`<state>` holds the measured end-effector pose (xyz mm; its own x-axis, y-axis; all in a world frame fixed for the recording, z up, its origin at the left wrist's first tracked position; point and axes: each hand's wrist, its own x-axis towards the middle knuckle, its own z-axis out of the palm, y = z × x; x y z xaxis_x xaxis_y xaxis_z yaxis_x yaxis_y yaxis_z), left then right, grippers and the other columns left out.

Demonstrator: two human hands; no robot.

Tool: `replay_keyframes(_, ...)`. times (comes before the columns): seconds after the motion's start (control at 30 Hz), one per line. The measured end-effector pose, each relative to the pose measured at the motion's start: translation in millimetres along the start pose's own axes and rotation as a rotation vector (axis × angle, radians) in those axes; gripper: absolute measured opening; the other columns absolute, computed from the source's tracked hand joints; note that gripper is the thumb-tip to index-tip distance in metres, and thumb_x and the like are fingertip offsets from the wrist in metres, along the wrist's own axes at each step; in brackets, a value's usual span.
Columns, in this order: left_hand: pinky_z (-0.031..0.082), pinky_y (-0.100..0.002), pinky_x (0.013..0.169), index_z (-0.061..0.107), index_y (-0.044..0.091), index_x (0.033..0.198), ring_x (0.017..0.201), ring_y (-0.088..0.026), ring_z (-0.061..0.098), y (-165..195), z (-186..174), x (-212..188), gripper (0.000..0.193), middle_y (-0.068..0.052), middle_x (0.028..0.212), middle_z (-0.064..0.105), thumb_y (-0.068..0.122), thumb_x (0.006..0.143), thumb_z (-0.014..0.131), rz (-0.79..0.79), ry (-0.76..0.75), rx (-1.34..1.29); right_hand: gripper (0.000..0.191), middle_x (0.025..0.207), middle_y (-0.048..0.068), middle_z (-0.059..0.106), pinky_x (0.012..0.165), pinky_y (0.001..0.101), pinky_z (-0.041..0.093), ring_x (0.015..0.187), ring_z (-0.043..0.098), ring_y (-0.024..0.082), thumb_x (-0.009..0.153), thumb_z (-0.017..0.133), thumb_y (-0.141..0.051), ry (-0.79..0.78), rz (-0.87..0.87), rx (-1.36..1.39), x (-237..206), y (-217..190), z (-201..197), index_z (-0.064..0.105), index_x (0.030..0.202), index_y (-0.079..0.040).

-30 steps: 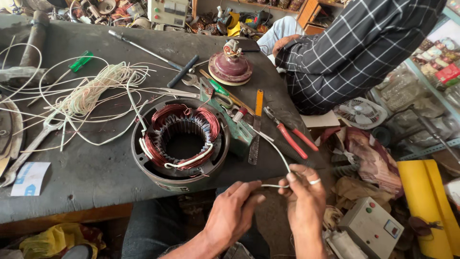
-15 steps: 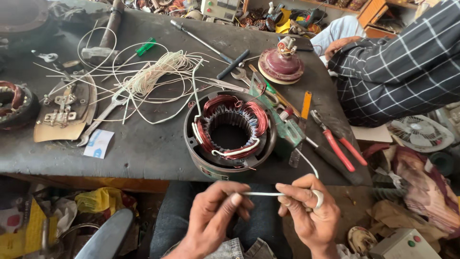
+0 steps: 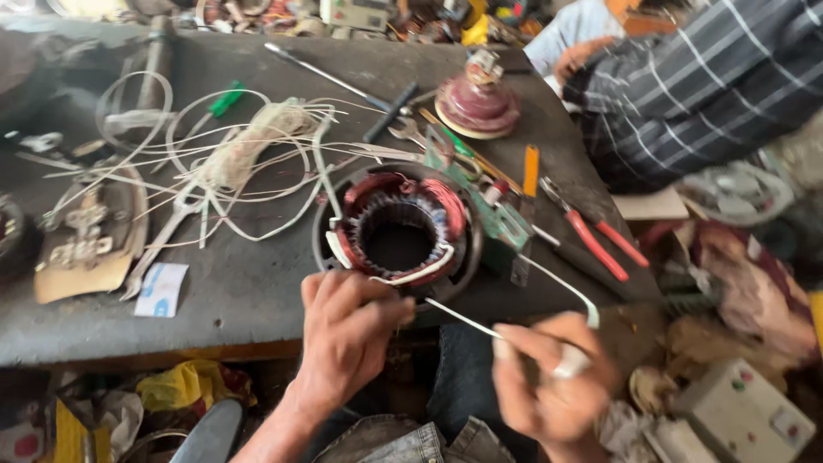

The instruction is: The person strips insulation from wires on a motor stator using a utility knife, then uses scissors and pliers to cut and adjust wires. The person works on the stator throughout the clip, manipulating wires and tools on a cluttered workbench.

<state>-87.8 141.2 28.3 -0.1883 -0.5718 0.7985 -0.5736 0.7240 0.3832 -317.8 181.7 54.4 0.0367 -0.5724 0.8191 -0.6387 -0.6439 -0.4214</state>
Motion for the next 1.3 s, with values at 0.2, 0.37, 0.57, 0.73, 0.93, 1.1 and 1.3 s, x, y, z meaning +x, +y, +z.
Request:
replay_keyframes(0.2,0.039,-0.037,0.091,0.077,0.021,0.102,0.098,-0.018,0.063,0.9,14.7,-26.9,0.021,0.003,0.103,0.07,0.012,0.083,0.077,0.043,0.147,0.084,0.02,0.078,0.004,0.06,0.054,0.028,0.048,0.062,0.06,0.015,0.075,0.075,-0.001,-0.069,-0.008,-0.093,-8.7,-0.3,22.9,0.074,0.094,-0.005)
replay_keyframes(0.37,0.038,-0.038,0.094,0.075,0.016,0.103,0.101,-0.018,0.065,6.6,20.3,-21.6,0.02,0.004,0.103,0.071,0.017,0.083,0.082,-0.037,0.158,0.119,0.017,0.077,0.003,0.059,0.052,0.0272,0.049,0.06,0.061,0.014,0.077,0.077,-0.003,-0.081,-0.009,-0.117,-4.6,-1.0,24.3,0.074,0.094,-0.005)
replay_keyframes(0.57,0.035,-0.039,0.096,0.077,0.019,0.105,0.099,-0.015,0.064,16.8,23.7,-21.7,0.025,0.005,0.102,0.07,0.016,0.081,0.084,-0.081,0.133,0.158,0.015,0.077,0.004,0.058,0.05,0.0281,0.048,0.057,0.059,0.015,0.077,0.078,-0.004,-0.081,-0.036,-0.212,-5.6,-6.2,23.0,0.075,0.092,-0.005)
replay_keyframes(0.73,0.034,-0.042,0.097,0.079,0.026,0.108,0.098,-0.015,0.063,15.5,27.4,-27.7,0.033,0.003,0.105,0.067,0.012,0.078,0.081,-0.066,0.117,0.188,0.013,0.075,0.002,0.057,0.045,0.0258,0.046,0.054,0.058,0.012,0.077,0.079,-0.004,-0.1,-0.022,-0.18,-3.9,-6.2,21.8,0.074,0.088,-0.005)
replay_keyframes(0.93,0.036,-0.04,0.096,0.078,0.025,0.109,0.098,-0.015,0.063,14.7,29.5,-27.3,0.033,0.0,0.107,0.066,0.012,0.079,0.081,-0.075,0.152,0.128,0.013,0.076,0.003,0.057,0.047,0.0266,0.046,0.055,0.059,0.012,0.077,0.078,-0.003,-0.089,-0.026,-0.152,2.1,-6.2,25.5,0.073,0.089,-0.005)
replay_keyframes(1.1,0.042,-0.037,0.093,0.077,0.018,0.112,0.097,-0.014,0.068,17.4,26.9,-14.4,0.031,-0.001,0.115,0.072,0.007,0.083,0.078,-0.004,0.074,0.062,0.015,0.078,0.004,0.058,0.052,0.0291,0.047,0.059,0.059,0.015,0.077,0.078,-0.003,-0.078,-0.025,-0.171,2.0,-4.6,23.5,0.074,0.092,-0.006)
replay_keyframes(1.3,0.048,-0.04,0.088,0.074,0.011,0.115,0.1,-0.019,0.07,19.6,30.7,1.8,0.038,-0.003,0.117,0.073,0.004,0.078,0.076,0.065,0.024,0.018,0.023,0.083,0.006,0.061,0.061,0.0271,0.05,0.07,0.063,0.016,0.078,0.075,0.002,-0.128,0.062,-0.021,3.9,4.4,18.6,0.073,0.099,-0.006)
